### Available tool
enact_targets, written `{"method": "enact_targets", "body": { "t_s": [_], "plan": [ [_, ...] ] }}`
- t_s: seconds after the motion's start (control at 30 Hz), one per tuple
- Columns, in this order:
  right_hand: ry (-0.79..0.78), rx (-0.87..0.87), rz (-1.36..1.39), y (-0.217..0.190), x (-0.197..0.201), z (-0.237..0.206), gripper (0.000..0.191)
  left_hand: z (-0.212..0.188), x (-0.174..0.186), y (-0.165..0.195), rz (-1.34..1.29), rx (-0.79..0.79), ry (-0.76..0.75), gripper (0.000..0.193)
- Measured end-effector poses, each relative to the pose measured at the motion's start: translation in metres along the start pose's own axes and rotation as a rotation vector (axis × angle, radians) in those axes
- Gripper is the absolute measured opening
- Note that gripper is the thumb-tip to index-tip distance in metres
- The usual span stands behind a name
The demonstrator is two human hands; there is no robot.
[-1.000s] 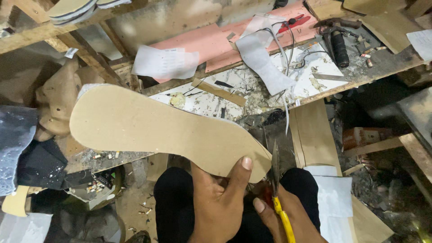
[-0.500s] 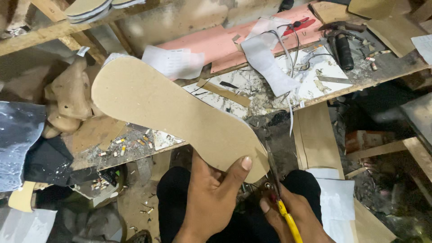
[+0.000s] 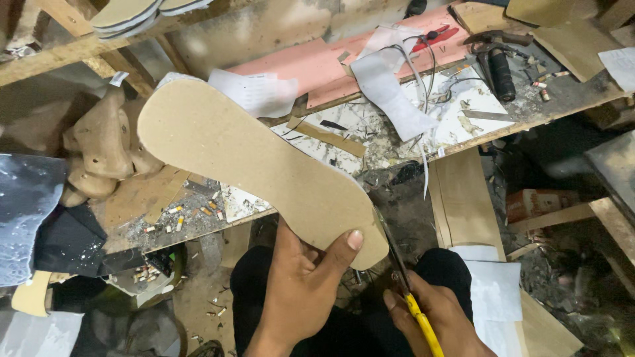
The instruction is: The person cuts shoe pattern shapes out of cardboard sheets with scissors, following drawn outlines on the board. They hold each sheet in one hand while cutting around the traced lines, then set finished cut pieces on a stack of completed patterns on the workbench.
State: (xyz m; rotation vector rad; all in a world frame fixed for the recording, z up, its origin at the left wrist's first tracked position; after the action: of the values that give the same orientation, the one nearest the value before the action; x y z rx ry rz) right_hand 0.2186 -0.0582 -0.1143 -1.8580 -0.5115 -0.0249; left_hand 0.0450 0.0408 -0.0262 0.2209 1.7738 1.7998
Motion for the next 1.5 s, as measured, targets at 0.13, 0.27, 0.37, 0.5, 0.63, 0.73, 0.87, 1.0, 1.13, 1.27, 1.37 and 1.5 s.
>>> {"method": "enact_targets", "body": {
  "t_s": [0.13, 0.27, 0.37, 0.5, 0.63, 0.73, 0.87, 1.0, 1.13, 1.27, 1.37, 1.5],
  "plan": [
    [0.045, 0.059, -0.027, -0.007, 0.000, 0.000, 0.039, 0.000, 0.002, -0.002, 0.006, -0.029, -0.001, 0.054],
    [0.063, 0.010, 0.002, 0.004, -0.004, 0.002, 0.039, 0.002, 0.003, -0.006, 0.011, -0.017, -0.011, 0.055],
    [0.103, -0.090, 0.005, 0.021, -0.005, 0.007, 0.028, 0.009, 0.011, -0.010, 0.029, 0.031, 0.007, 0.058],
    [0.269, -0.168, 0.227, 0.040, 0.001, 0.020, 0.031, 0.020, 0.022, -0.021, -0.011, 0.097, 0.052, 0.055],
    [0.296, 0.146, 0.674, 0.029, 0.006, 0.029, 0.042, 0.010, 0.008, -0.048, -0.030, 0.257, -0.043, 0.042],
    [0.239, 0.038, 0.587, 0.029, 0.004, 0.027, 0.048, 0.008, 0.004, -0.061, -0.069, 0.305, -0.048, 0.035],
    [0.238, -0.146, 0.603, 0.060, 0.000, 0.023, 0.056, 0.026, 0.030, -0.047, -0.115, 0.172, 0.105, 0.031],
    [0.186, -0.185, 0.557, 0.106, -0.002, 0.024, 0.057, 0.039, 0.040, -0.021, -0.203, 0.043, 0.115, 0.035],
    [0.307, -0.349, 0.306, 0.135, 0.015, 0.015, 0.054, 0.034, 0.028, -0.008, -0.157, 0.021, 0.084, 0.037],
    [0.255, -0.110, 0.177, 0.089, 0.038, 0.005, 0.083, 0.018, 0.012, -0.011, 0.095, 0.090, -0.058, 0.035],
    [0.160, 0.140, -0.072, 0.029, 0.048, -0.006, 0.099, 0.008, 0.002, -0.023, 0.087, 0.143, -0.149, 0.036],
    [0.225, 0.232, -0.468, -0.022, 0.053, -0.010, 0.108, 0.004, -0.002, -0.030, 0.064, 0.090, -0.207, 0.034]
  ]
}}
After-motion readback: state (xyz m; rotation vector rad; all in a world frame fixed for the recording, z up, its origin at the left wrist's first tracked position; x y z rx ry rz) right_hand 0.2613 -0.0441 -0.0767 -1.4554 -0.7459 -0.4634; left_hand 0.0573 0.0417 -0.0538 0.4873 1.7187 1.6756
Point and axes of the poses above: each hand's wrist, its own z-axis towards the middle knuckle, its own x-axis out of the back of the hand, y = z × x, the point moved 6 cm from there along z, towards the middle knuckle, and after that the axes turned 14 degrees about -y, right-handed, at the moved point
